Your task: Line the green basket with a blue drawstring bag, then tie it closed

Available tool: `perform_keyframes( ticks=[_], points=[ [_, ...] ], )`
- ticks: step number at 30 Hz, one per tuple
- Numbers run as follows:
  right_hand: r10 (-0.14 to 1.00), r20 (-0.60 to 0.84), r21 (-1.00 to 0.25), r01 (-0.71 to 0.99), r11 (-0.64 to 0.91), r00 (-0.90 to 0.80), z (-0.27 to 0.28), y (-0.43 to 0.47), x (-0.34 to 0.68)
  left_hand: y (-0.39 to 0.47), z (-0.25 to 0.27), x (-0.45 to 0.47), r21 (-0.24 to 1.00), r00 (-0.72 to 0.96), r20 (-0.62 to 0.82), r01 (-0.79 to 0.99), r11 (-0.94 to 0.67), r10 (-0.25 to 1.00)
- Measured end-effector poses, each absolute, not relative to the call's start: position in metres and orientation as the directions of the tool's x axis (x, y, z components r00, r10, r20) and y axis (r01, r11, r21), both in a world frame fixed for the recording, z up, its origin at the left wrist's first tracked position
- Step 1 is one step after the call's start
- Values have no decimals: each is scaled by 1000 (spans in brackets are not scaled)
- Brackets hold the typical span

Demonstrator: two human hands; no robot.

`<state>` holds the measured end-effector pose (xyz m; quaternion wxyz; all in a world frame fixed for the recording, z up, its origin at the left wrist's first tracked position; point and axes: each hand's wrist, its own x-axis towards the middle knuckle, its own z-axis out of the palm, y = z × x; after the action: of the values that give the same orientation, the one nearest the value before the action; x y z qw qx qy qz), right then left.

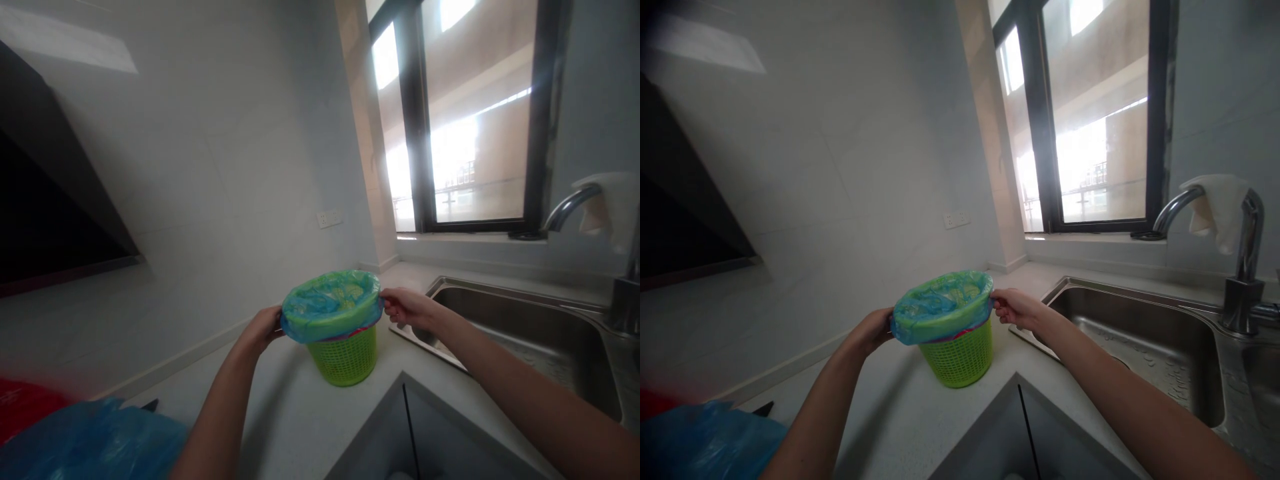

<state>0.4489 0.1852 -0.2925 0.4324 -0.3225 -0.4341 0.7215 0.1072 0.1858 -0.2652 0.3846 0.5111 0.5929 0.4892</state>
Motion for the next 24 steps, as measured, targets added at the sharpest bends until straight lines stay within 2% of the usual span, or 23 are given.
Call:
perform_keyframes(
  ticks=[5, 8, 11, 14, 17, 21, 24],
  points=[
    [948, 24, -909, -403, -112, -318, -285, 181, 451, 190, -263, 107, 992, -292, 63, 121, -29, 954],
    [953, 60, -905, -419, -73, -297, -278, 173, 448, 185, -260, 109, 992, -272, 73, 118, -42, 959],
    [956, 47, -906, -416, -82, -291, -271, 161, 444, 178, -254, 109, 961, -262, 158, 264, -86, 952],
    [954, 35, -908, -408, -94, -297, -265, 152, 442, 172, -248, 106, 831, -249, 307, 540, -132, 919],
    [947, 51, -908, -409, -87, -317, -262, 147, 441, 163, -241, 107, 707, -244, 361, 701, -94, 900],
    [940, 95, -930, -367, -34, -329, -264, 147, 441, 138, -229, 119, 654, -227, 361, 753, -72, 904],
    [932, 146, -932, -362, 18, -331, -266, 149, 441, 113, -218, 131, 692, -174, 249, 720, -49, 953]
  ],
)
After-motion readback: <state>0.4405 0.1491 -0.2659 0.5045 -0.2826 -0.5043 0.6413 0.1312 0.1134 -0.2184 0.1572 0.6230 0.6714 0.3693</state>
